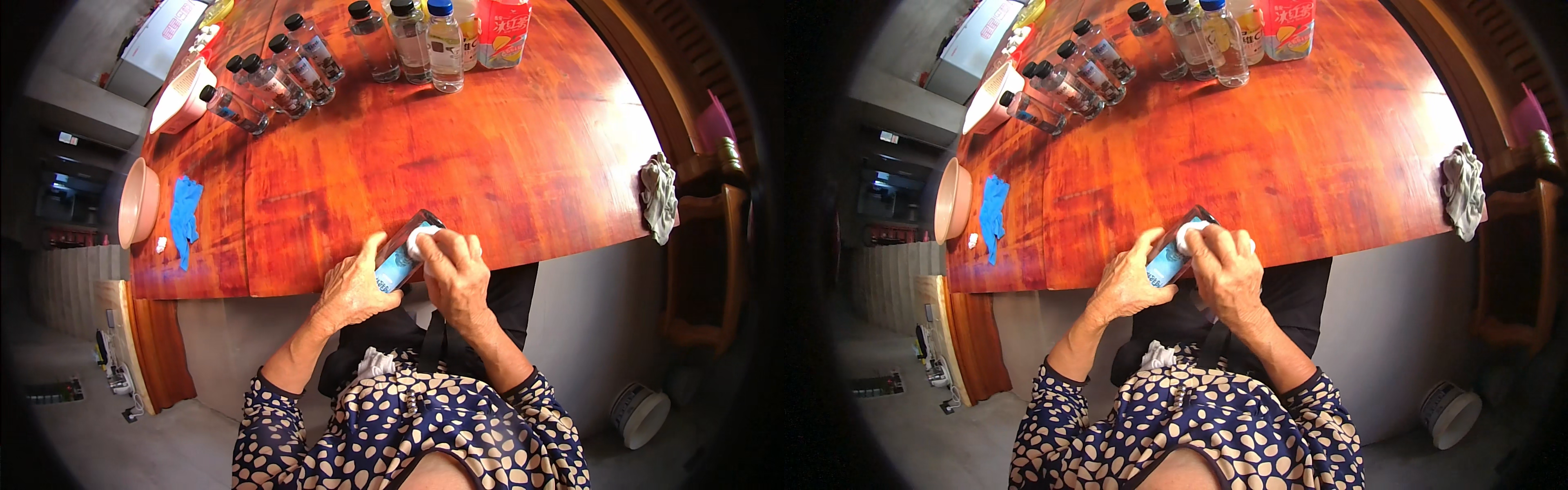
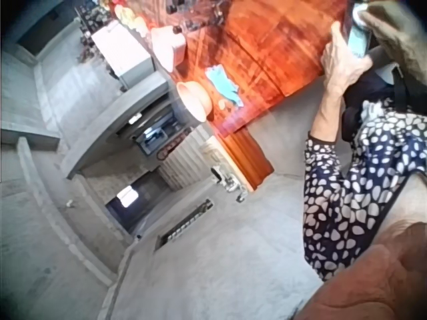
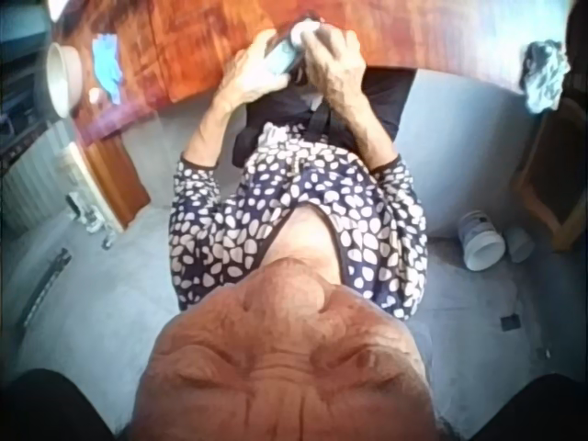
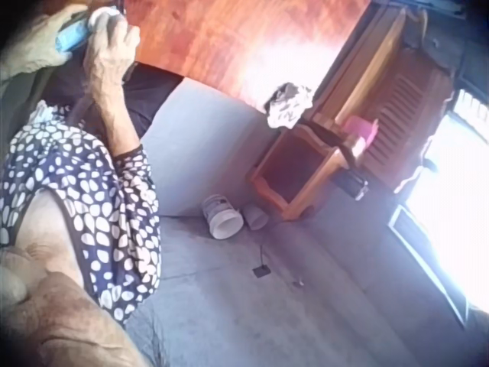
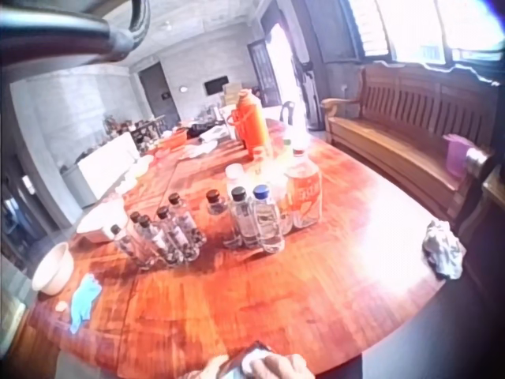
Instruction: The person wipes several clear plastic bottles with a white cloth on a wooden table. They handle the bottles one at a time, rotating them to clean the sides and caps before placing them back on the table.
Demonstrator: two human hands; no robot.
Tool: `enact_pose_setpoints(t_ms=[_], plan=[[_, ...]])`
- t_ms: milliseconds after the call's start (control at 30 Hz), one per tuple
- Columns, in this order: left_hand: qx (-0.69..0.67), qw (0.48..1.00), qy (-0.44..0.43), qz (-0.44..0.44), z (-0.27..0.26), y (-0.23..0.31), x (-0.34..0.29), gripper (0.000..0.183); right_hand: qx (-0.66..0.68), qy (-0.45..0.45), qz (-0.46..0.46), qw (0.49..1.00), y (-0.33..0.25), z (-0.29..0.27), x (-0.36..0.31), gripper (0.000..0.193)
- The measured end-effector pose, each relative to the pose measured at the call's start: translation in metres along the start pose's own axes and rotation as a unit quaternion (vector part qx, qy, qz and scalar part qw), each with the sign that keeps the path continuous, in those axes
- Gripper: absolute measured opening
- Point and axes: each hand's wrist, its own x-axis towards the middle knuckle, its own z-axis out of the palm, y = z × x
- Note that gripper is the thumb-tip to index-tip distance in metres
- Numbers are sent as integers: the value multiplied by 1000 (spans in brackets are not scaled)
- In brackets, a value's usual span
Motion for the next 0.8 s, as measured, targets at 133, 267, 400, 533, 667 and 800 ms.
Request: enact_pose_setpoints(t_ms=[133,267,400,533,667,800], plan=[[0,1000,15,24,4,0,2,63,8,36,39,999,18,4,7,44],[-19,998,33,43,7,-2,3,61,-3,41,52,998,22,5,9,42],[4,996,58,70,8,-5,2,62,-58,14,-19,998,-5,4,1,38],[4,989,98,113,16,-11,0,61,-34,-21,-39,998,-19,3,-11,38],[41,990,90,102,15,-7,-2,67,-26,-25,-7,999,-11,1,-1,36],[104,981,115,117,20,-5,-5,72,-1,-59,50,997,-1,-4,12,45]])
